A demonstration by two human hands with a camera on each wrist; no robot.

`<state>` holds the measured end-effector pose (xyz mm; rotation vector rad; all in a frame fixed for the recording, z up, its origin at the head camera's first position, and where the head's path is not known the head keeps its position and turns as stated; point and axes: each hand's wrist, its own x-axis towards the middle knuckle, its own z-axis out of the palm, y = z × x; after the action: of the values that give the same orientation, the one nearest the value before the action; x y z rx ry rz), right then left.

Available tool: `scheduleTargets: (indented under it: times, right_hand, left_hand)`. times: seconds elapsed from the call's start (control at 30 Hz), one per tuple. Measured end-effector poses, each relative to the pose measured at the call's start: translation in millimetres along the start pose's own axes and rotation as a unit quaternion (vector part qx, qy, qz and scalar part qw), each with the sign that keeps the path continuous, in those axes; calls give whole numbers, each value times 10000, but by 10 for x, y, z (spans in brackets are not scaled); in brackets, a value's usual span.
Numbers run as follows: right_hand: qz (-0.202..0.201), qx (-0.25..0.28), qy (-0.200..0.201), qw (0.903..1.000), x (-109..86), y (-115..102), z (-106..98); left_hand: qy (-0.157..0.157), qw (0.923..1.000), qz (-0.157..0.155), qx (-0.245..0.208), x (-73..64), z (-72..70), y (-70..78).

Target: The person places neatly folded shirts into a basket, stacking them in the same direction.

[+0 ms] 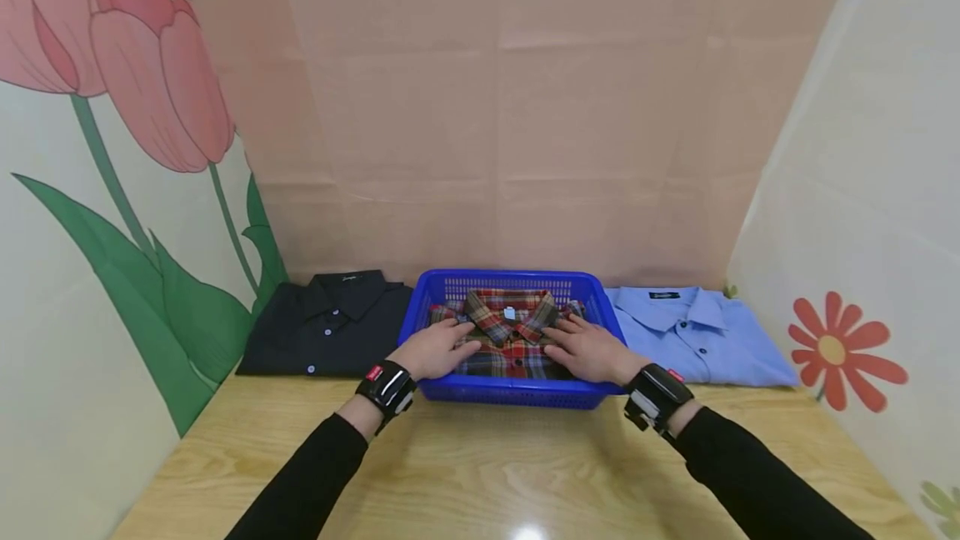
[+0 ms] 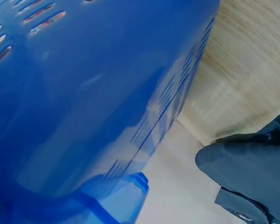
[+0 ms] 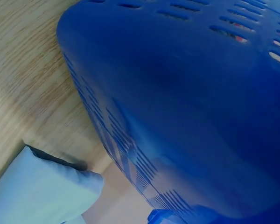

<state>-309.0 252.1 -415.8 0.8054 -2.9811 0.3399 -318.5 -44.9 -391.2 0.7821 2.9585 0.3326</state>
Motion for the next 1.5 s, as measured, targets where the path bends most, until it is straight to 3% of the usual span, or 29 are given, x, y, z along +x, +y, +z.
scheduleTargets:
  times: [0.27,0.53,0.7,0.93,1.23,1.5]
  right_hand:
    - [162,466,182,9986,-24,-73,-27]
    - [77,1800,-314,9831,-43,-439,-177]
    - [-113,1910,-184,9813,-20,-661,-214]
    - [-254,2464,-76,9688,73,-879,-187]
    - [-323,2370,725,9683,196,-1178,-53]
    - [-969,2359,1643,9529,302,-1481,33]
  left_hand:
    - [1045,9933,479,96,-52,-16,-88]
    - [1749,9817,268,-698,-159,-58,-228]
    - [2140,9692,88,-1219,-262,-101,-286]
    - [2654,9521,84,-1516,-394,-76,-358]
    - [3253,9324,-172,-1565,-502,-61,-529]
    - [3422,9249,-296,-1631,-581,-153,-671]
